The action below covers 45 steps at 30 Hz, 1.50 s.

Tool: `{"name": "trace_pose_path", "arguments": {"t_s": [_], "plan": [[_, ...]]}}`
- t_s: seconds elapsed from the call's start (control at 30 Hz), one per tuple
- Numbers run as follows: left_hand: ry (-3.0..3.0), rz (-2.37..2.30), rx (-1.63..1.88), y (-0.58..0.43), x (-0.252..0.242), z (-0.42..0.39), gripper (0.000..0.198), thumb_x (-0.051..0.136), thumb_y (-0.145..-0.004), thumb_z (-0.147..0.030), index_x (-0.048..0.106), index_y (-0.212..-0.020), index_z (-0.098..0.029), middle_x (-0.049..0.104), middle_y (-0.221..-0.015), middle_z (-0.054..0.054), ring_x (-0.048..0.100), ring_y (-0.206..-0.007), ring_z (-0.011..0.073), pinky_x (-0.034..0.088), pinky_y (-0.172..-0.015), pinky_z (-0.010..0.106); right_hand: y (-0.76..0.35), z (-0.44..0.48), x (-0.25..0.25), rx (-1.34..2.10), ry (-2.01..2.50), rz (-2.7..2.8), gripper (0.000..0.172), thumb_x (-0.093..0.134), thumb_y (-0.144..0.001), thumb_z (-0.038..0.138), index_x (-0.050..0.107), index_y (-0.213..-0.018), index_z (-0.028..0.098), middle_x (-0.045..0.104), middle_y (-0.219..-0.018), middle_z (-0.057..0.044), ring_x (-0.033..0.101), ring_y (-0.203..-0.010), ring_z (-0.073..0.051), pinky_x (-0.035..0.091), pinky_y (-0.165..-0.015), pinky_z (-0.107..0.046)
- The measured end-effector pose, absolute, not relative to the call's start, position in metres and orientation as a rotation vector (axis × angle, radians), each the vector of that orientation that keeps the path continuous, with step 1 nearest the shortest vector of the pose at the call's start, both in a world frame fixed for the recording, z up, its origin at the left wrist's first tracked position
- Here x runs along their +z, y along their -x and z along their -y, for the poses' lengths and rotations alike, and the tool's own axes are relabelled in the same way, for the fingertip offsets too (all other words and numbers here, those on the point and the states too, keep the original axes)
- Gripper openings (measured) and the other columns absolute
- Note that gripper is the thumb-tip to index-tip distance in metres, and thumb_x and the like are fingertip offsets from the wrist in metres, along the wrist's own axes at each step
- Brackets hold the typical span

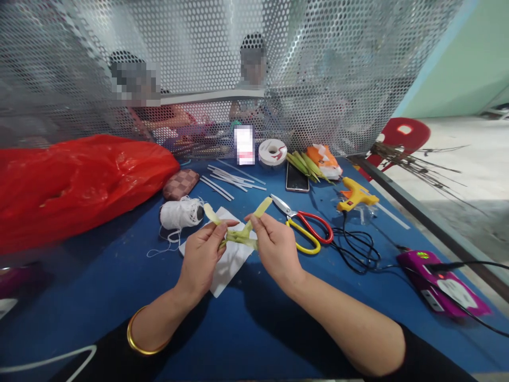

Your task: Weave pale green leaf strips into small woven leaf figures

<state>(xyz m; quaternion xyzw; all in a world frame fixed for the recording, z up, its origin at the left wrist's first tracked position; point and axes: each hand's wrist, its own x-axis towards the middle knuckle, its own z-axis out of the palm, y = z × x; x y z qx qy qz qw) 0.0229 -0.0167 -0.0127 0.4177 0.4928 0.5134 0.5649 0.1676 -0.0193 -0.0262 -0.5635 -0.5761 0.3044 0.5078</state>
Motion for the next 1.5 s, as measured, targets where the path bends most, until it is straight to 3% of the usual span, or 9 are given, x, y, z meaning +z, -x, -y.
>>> {"name": "trace_pose_path", "arguments": {"t_s": [0.2,0.4,0.6,0.73,0.9,1.0,1.13,1.23,1.5], "plan": [[-1.02,-1.215,1.271,-0.024,-0.013,0.02,0.034,0.068,-0.081,-0.046,0.071,-0.076,-0.013,0.031,-0.046,-0.009,0.027,-0.04,0.004,0.018,-0.04,0.018,-0.166,0.019,-0.021,0.707,1.307,1.333,0.034,0.05,-0.092,0.039,0.07,-0.076,0.017,0.059,-0.064,-0.001,0.054,-0.063,-0.015,0.042,-0.059,-0.025],[-1.137,-1.278,1.258,-0.02,-0.016,0.017,0.036,0.063,-0.084,-0.049,0.072,-0.078,-0.015,0.034,-0.047,-0.008,0.027,-0.041,0.0052,0.02,-0.04,0.019,-0.169,0.014,-0.019,1.067,1.215,1.264,0.035,0.071,-0.075,0.05,0.059,-0.07,0.018,0.041,-0.053,0.006,0.033,-0.049,-0.009,0.028,-0.045,-0.024],[-1.224,-1.3,1.292,-0.014,-0.017,0.014,0.031,0.062,-0.086,-0.046,0.072,-0.079,-0.017,0.039,-0.048,-0.007,0.028,-0.043,0.0065,0.023,-0.041,0.02,-0.171,0.013,-0.015,1.111,1.187,1.247,0.034,0.076,-0.069,0.049,0.063,-0.072,0.017,0.029,-0.048,0.01,0.023,-0.047,-0.007,0.02,-0.044,-0.023],[-1.209,-1.312,1.271,-0.013,-0.013,0.015,0.029,0.063,-0.086,-0.044,0.073,-0.079,-0.018,0.043,-0.049,-0.006,0.031,-0.042,0.0068,0.023,-0.04,0.02,-0.173,0.012,-0.015,1.09,1.185,1.254,0.029,0.077,-0.069,0.043,0.067,-0.075,0.017,0.028,-0.049,0.01,0.022,-0.048,-0.007,0.019,-0.045,-0.024],[-1.124,-1.242,1.171,-0.012,-0.006,0.013,0.033,0.063,-0.085,-0.047,0.071,-0.078,-0.015,0.037,-0.043,-0.008,0.029,-0.038,0.005,0.021,-0.039,0.019,-0.174,0.011,-0.011,1.215,1.115,1.322,0.028,0.074,-0.072,0.045,0.065,-0.074,0.018,0.036,-0.05,0.009,0.031,-0.047,-0.008,0.025,-0.046,-0.024],[-1.139,-1.127,1.044,-0.01,-0.003,0.009,0.041,0.063,-0.084,-0.054,0.071,-0.084,-0.013,0.049,-0.044,-0.004,0.039,-0.039,0.0063,0.03,-0.042,0.018,-0.175,0.011,-0.007,1.313,1.123,1.377,0.03,0.07,-0.076,0.047,0.06,-0.072,0.019,0.041,-0.05,0.009,0.034,-0.042,-0.007,0.026,-0.042,-0.023],[-1.126,-0.976,0.801,-0.008,-0.001,0.006,0.045,0.081,-0.067,-0.046,0.069,-0.092,-0.012,0.067,-0.062,0.003,0.058,-0.051,0.0118,0.045,-0.049,0.022,-0.175,0.012,-0.01,1.277,1.142,1.407,0.026,0.069,-0.079,0.04,0.054,-0.074,0.019,0.046,-0.053,0.009,0.038,-0.045,-0.007,0.03,-0.044,-0.022],[-1.119,-0.984,0.778,-0.009,-0.001,0.006,0.037,0.084,-0.065,-0.036,0.065,-0.086,-0.013,0.065,-0.061,-0.001,0.055,-0.047,0.009,0.044,-0.047,0.021,-0.175,0.011,-0.014,1.298,1.128,1.436,0.022,0.063,-0.084,0.038,0.051,-0.081,0.02,0.049,-0.059,0.008,0.041,-0.049,-0.008,0.031,-0.047,-0.022],[-1.147,-0.961,0.726,-0.003,0.001,0.005,0.023,0.077,-0.07,-0.03,0.058,-0.07,-0.016,0.054,-0.045,-0.006,0.045,-0.038,0.0057,0.035,-0.041,0.018,-0.179,0.011,-0.006,1.344,1.12,1.472,0.02,0.059,-0.085,0.037,0.054,-0.092,0.019,0.037,-0.051,0.011,0.032,-0.044,-0.007,0.026,-0.044,-0.022]]}}
